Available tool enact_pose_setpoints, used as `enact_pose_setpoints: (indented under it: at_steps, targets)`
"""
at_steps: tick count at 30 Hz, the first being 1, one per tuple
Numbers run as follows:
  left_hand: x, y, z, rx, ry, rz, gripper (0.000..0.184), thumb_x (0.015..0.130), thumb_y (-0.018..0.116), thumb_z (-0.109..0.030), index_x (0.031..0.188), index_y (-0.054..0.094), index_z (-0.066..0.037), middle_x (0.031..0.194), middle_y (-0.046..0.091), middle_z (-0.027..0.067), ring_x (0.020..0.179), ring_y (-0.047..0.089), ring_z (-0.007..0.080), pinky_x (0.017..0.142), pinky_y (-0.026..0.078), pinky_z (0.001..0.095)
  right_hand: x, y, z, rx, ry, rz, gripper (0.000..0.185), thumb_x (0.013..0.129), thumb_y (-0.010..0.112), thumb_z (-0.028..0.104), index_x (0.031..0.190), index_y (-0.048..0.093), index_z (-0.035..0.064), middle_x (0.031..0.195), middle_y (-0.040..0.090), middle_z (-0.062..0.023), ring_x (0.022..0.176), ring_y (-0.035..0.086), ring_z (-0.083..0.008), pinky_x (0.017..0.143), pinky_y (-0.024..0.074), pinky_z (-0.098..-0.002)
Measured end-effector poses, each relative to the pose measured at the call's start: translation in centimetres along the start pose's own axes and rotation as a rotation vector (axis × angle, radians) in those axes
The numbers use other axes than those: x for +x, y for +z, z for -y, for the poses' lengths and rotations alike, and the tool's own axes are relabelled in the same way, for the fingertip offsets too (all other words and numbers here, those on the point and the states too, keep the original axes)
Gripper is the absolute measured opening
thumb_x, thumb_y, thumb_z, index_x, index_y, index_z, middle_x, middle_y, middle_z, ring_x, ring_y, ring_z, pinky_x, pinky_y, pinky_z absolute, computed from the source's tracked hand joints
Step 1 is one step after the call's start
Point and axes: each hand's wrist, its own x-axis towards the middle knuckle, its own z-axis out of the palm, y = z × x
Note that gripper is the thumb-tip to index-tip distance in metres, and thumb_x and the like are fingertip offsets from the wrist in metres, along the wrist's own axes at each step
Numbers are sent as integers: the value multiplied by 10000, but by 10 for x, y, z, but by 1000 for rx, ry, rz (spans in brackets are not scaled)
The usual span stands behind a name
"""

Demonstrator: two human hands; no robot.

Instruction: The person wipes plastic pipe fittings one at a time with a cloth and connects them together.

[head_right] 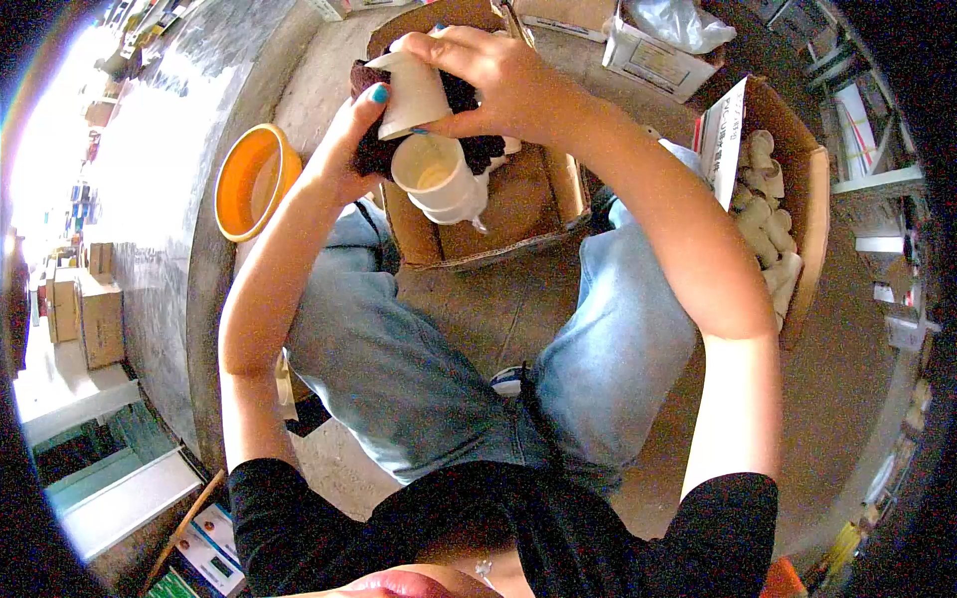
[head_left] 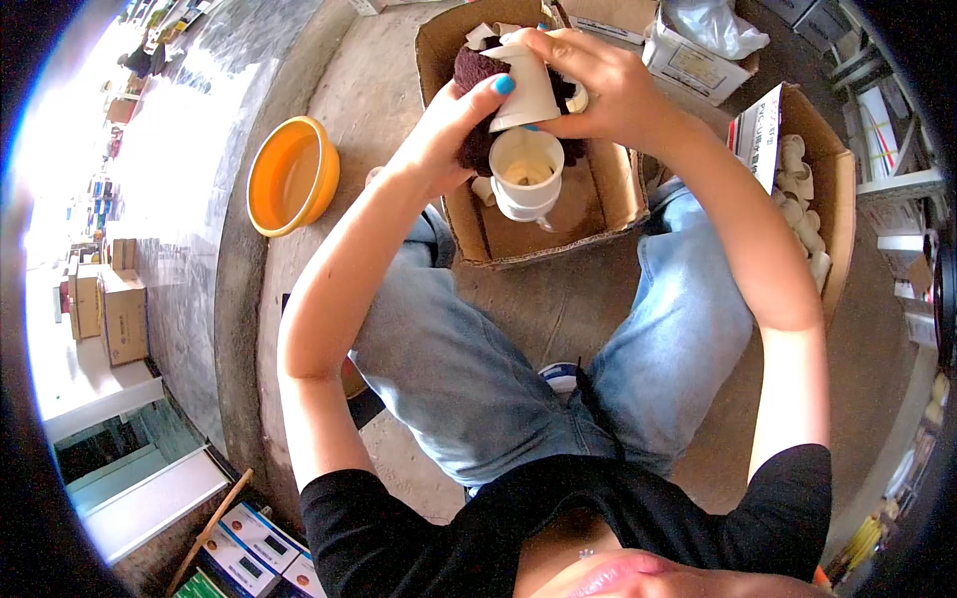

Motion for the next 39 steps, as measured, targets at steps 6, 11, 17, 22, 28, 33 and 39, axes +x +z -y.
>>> enact_pose_setpoints:
  at_steps: [6, 11, 17, 22, 28, 33, 39]
  targets:
    - [2, 3, -1, 271, 79, -121, 515, 696, 712, -222, 1077, 453, 8, 935, 550, 75, 835, 549, 135, 730, 476, 281, 13, -10, 22, -253, -141, 115, 627, 627, 684, 319, 1121, 498, -19, 991, 561, -170, 934, 541, -305, 875, 420, -357]
    - [11, -12, 5, 576, 127, -192, 533, 635, 744, -237, 1013, 460, 11, 858, 533, 54, 791, 514, 115, 717, 448, 257, 16, -4, 42, -423, -57, 301, 634, 636, 676, 332, 1149, 475, 20, 975, 558, -129, 928, 526, -252, 822, 424, -350]
    - [9, -13, 0, -76, 112, -8, 505, 748, 621, -273, 1135, 424, -14, 977, 556, 119, 888, 579, 205, 774, 490, 322, 20, 9, 4, 195, 42, -100, 699, 598, 740, 336, 1183, 447, 89, 1104, 519, -96, 1000, 484, -275, 904, 329, -405]
    - [6, -16, 5, -151, 27, 25, 518, 752, 617, -308, 1140, 418, -28, 984, 553, 115, 889, 579, 207, 787, 486, 334, 10, -2, -11, 142, -60, 42, 635, 608, 749, 241, 1173, 503, 88, 1161, 529, -54, 1091, 458, -208, 970, 321, -366]
    - [10, -14, 8, -95, -159, -19, 483, 760, 633, -279, 1111, 432, -15, 970, 557, 106, 861, 579, 181, 759, 490, 326, 6, -11, -8, -158, -58, 180, 623, 576, 736, 363, 1113, 561, 101, 1005, 585, -15, 955, 482, -177, 908, 295, -364]
    - [28, -19, 27, 399, 44, -192, 499, 628, 711, -154, 1022, 473, 39, 875, 547, 66, 754, 543, 123, 687, 465, 264, 9, 4, 21, -492, -130, 225, 512, 539, 702, 430, 903, 609, 82, 847, 598, -20, 898, 494, -188, 838, 323, -401]
    - [32, -20, 32, 472, 95, -341, 434, 618, 689, -174, 971, 515, 9, 868, 578, 79, 764, 563, 141, 678, 467, 274, 5, 19, 23, -457, -29, 208, 557, 550, 697, 459, 953, 588, 91, 875, 593, -47, 907, 503, -216, 807, 333, -382]
